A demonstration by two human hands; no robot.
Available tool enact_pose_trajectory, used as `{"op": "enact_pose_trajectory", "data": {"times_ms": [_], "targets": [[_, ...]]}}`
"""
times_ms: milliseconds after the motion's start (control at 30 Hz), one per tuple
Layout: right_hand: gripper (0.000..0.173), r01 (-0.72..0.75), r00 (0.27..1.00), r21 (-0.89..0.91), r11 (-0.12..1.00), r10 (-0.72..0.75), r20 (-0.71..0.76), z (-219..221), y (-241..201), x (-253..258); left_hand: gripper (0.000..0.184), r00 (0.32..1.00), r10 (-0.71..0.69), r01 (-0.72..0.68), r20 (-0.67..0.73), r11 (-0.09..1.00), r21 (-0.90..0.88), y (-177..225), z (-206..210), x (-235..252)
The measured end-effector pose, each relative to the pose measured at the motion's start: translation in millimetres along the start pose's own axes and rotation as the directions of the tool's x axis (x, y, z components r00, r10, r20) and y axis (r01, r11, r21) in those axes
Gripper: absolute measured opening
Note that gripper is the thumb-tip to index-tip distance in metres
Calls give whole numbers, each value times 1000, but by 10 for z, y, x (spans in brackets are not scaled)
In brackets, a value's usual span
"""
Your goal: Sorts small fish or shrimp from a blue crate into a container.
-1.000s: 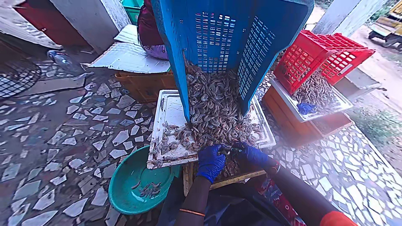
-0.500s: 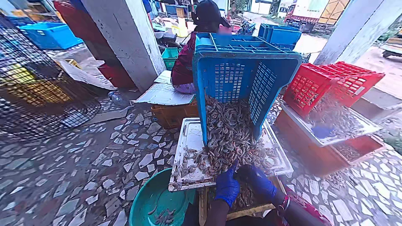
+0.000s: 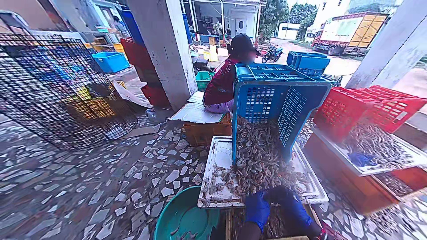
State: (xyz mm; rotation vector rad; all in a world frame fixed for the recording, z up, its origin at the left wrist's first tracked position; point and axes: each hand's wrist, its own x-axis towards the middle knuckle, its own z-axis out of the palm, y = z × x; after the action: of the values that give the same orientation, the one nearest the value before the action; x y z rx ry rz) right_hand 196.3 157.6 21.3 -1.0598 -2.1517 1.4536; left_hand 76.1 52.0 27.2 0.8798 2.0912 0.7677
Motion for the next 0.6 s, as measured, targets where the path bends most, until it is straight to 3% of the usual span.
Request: {"op": "enact_pose_trajectory", "data": {"times_ms": [133,233,333,433,500,567,600], "targets": [[20,-57,995,242,969,75,-67,94,61,12,42,998,-21,20,-52,1000,-23,3,-2,-55],[25,-88,992,244,966,106,-62,60,18,45,38,997,31,-49,-70,961,-274,-133,17,-18],[23,-56,994,292,955,81,-76,-19,-163,6,31,990,18,-94,-138,821,-563,-197,43,-49],[19,-27,992,362,932,69,-102,-127,-380,-7,34,957,-168,-97,-235,580,-809,-206,-77,-133],[18,10,995,368,930,26,-92,-213,-375,11,36,889,-341,-218,-304,266,-939,-311,-201,-162],[21,43,998,208,977,-33,-50,-297,-242,52,42,823,-482,-375,-300,-65,-925,-551,-432,-239],[25,48,999,26,998,-47,-25,-332,-143,78,41,774,-561,-439,-294,-140,-888,-721,-547,-266]]}}
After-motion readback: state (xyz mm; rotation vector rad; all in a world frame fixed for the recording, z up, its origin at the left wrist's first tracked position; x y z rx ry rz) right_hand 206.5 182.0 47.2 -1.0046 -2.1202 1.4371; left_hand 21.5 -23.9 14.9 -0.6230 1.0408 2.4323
